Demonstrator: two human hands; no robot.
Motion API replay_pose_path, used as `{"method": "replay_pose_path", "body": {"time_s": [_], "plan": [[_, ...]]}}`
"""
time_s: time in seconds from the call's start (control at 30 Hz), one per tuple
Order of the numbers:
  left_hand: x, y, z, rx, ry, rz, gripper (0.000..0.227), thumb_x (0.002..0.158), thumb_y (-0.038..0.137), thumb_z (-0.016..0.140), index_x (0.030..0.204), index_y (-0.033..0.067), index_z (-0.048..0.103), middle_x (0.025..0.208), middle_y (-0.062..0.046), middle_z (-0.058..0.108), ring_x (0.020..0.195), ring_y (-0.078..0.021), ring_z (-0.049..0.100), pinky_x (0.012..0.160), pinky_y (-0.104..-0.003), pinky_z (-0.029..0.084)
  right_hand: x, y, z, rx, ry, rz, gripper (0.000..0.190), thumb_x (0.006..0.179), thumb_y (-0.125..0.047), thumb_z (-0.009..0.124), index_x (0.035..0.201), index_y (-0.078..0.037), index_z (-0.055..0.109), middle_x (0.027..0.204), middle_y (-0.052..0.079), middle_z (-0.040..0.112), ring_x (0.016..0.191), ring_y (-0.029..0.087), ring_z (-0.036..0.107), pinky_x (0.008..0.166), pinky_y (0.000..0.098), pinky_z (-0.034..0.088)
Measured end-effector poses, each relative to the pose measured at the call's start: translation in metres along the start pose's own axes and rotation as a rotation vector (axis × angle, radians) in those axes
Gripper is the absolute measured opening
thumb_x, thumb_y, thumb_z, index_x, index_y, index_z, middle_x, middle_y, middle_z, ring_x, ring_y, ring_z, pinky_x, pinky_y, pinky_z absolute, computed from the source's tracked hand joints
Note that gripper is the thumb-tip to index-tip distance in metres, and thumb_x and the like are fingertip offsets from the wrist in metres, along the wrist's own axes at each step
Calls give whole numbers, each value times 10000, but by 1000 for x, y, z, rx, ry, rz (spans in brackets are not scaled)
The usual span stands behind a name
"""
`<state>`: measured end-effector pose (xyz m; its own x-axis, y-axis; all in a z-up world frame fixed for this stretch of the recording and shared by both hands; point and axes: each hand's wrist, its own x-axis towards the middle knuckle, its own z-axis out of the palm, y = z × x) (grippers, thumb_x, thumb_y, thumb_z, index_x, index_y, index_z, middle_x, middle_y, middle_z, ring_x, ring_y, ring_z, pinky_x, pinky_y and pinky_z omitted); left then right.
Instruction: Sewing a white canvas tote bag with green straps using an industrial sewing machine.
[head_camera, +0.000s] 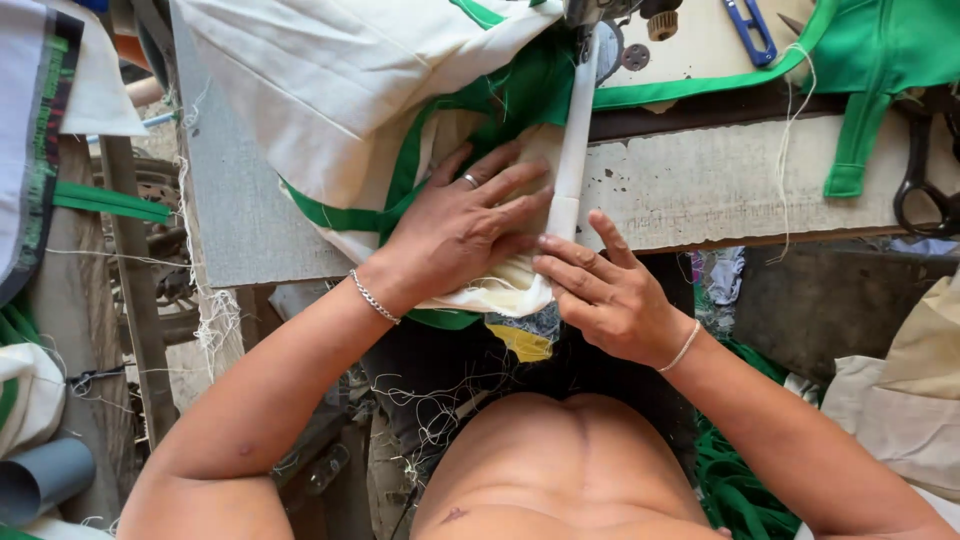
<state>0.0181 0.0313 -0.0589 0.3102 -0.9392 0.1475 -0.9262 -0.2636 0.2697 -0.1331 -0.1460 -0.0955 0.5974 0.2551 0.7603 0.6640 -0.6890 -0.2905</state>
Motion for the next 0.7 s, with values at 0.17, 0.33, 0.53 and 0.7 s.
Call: {"method": "replay_pose_path", "body": {"time_s": [0.17,0.33,0.53,0.7], "plan": [[12,15,0,203,-18,108,276,959,376,686,1134,167,641,1333,-57,574,1450,-286,416,1172,-592,269,-4,1,-16,-15,11,14,127,1036,-25,512,967,-3,616,1150,169,730,1108,357,720,1183,686,260],[26,16,5,111,-11,123,522,905,411,733,1317,122,592,1460,-85,479,1500,-280,347,1221,-561,234,-27,6,-13,-26,65,87,119,1034,-30,513,1003,-7,626,1144,154,739,1091,353,725,1195,689,230],[17,-13,3,14,-49,133,671,900,481,732,1475,218,506,1541,-45,450,1499,-257,387,1167,-570,315,-21,1,-1,-32,69,94,113,1026,-44,539,984,-33,643,1143,132,751,1099,327,723,1210,689,189],[18,-30,-12,82,-37,264,626,938,442,710,1494,238,509,1556,-43,463,1488,-272,399,1143,-604,296,-10,-5,13,-95,68,94,70,1004,-45,596,971,-46,657,1151,127,748,1121,332,713,1193,725,178]]}}
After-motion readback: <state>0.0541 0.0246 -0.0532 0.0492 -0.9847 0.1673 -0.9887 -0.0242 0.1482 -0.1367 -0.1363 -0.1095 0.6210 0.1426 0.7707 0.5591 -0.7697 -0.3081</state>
